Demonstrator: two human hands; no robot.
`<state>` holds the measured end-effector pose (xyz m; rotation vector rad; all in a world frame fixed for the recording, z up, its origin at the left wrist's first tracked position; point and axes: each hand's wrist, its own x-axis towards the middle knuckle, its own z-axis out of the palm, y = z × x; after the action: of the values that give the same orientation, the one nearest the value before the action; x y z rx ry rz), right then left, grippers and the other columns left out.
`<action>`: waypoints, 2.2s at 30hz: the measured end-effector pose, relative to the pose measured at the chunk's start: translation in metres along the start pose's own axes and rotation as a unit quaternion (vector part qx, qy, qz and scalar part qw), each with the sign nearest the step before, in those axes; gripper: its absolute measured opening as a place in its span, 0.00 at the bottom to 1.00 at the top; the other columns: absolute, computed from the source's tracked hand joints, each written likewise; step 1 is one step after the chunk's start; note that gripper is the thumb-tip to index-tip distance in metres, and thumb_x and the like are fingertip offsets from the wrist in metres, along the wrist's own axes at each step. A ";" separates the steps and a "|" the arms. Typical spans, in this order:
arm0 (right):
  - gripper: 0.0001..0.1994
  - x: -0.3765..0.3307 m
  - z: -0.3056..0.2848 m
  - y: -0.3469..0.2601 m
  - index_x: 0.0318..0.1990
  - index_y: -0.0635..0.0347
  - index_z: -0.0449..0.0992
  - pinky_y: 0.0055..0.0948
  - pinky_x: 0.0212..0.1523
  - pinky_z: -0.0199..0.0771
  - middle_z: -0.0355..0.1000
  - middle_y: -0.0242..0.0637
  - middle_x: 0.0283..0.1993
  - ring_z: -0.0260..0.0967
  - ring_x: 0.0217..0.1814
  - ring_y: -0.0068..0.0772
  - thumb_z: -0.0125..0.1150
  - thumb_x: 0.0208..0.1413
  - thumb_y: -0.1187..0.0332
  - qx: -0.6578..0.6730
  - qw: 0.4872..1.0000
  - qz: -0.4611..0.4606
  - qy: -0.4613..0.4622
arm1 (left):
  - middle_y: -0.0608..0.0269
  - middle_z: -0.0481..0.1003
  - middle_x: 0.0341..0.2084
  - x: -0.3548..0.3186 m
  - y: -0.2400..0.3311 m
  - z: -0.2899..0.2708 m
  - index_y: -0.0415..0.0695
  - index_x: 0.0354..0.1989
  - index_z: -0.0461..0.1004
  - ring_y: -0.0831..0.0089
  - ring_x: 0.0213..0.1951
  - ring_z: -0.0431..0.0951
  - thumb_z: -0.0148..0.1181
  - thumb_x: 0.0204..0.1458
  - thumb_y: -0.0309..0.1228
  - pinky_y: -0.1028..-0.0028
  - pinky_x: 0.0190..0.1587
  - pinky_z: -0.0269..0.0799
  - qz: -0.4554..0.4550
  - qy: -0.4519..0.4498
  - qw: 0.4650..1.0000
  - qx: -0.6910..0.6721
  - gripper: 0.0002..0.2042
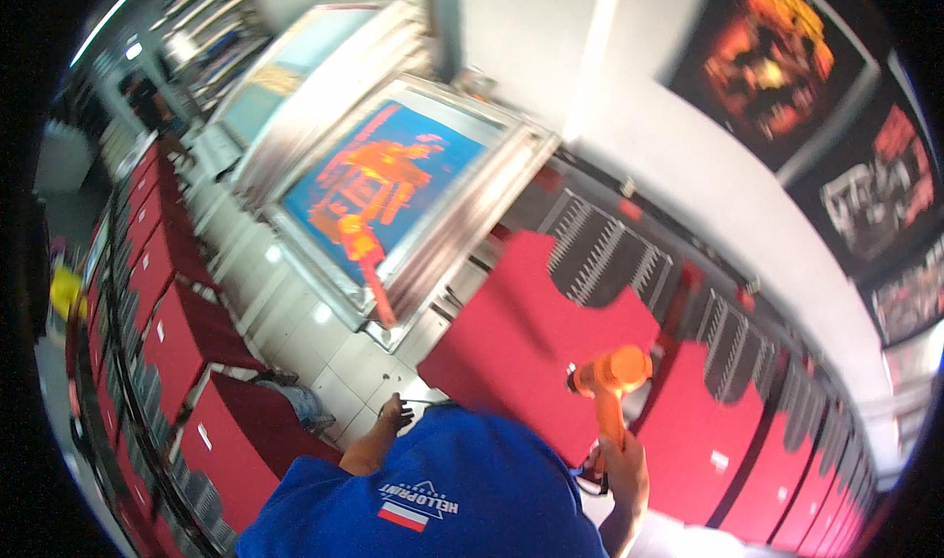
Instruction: The person uses a heat gun to dry ink on a series of red garments positioned on printing platens. They move systematically along the row of platens, applying heat to each garment while holding the power cord with their other hand.
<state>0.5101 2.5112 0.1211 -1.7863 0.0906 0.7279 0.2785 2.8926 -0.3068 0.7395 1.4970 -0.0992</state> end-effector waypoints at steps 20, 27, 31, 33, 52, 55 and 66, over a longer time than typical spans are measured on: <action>0.20 0.039 -0.005 -0.003 0.51 0.65 0.67 0.22 0.19 0.70 0.68 0.33 0.26 0.68 0.18 0.25 0.53 0.63 0.56 0.018 0.989 -0.095 -0.112 | 0.41 0.68 0.60 -0.058 -0.065 -0.029 0.38 0.65 0.62 0.47 0.55 0.74 0.36 0.60 0.53 0.54 0.56 0.69 -0.007 0.035 0.999 -0.025 0.34; 0.22 0.052 0.014 -0.017 0.53 0.65 0.66 0.24 0.22 0.71 0.69 0.32 0.26 0.68 0.19 0.26 0.55 0.62 0.56 0.013 0.979 -0.105 -0.177 | 0.44 0.74 0.51 -0.097 -0.097 -0.052 0.34 0.56 0.67 0.53 0.46 0.78 0.39 0.59 0.54 0.57 0.47 0.74 0.017 0.064 0.997 0.025 0.32; 0.23 0.059 0.023 -0.023 0.55 0.65 0.65 0.26 0.24 0.71 0.69 0.32 0.26 0.68 0.20 0.27 0.56 0.61 0.56 0.018 0.968 -0.106 -0.227 | 0.48 0.77 0.43 -0.126 -0.092 -0.074 0.36 0.54 0.69 0.59 0.39 0.80 0.42 0.59 0.55 0.63 0.37 0.76 0.128 0.093 0.987 0.038 0.31; 0.23 0.062 0.035 -0.025 0.55 0.65 0.65 0.26 0.24 0.72 0.69 0.31 0.26 0.68 0.20 0.27 0.56 0.61 0.56 0.010 0.958 -0.104 -0.266 | 0.51 0.77 0.38 -0.147 -0.097 -0.081 0.37 0.50 0.71 0.61 0.36 0.80 0.46 0.59 0.53 0.65 0.33 0.74 0.145 0.122 0.981 -0.028 0.28; 0.28 -0.011 0.371 -0.103 0.61 0.65 0.60 0.28 0.24 0.71 0.68 0.32 0.28 0.66 0.20 0.26 0.56 0.61 0.56 0.233 0.748 -0.147 -0.603 | 0.60 0.76 0.23 -0.215 0.063 -0.219 0.41 0.35 0.76 0.70 0.28 0.76 0.53 0.60 0.47 0.69 0.35 0.71 0.384 0.212 0.897 -0.062 0.19; 0.29 -0.041 0.462 -0.099 0.64 0.64 0.54 0.26 0.18 0.68 0.64 0.35 0.30 0.64 0.17 0.24 0.52 0.63 0.56 0.285 0.704 -0.068 -0.647 | 0.61 0.75 0.22 -0.245 0.086 -0.265 0.41 0.33 0.74 0.73 0.26 0.73 0.53 0.61 0.45 0.71 0.33 0.69 0.407 0.197 0.889 -0.070 0.18; 0.35 0.002 0.760 -0.053 0.65 0.67 0.50 0.45 0.68 0.59 0.69 0.62 0.56 0.68 0.62 0.51 0.59 0.57 0.59 -0.047 0.724 -0.172 -0.666 | 0.60 0.77 0.30 -0.228 0.202 -0.374 0.38 0.39 0.70 0.73 0.35 0.78 0.53 0.63 0.41 0.72 0.41 0.73 0.487 0.151 0.836 -0.201 0.15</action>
<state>0.2086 3.2066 0.0426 -0.9309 -1.2252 1.5664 0.0302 3.1505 0.0159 1.1142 1.1989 1.1201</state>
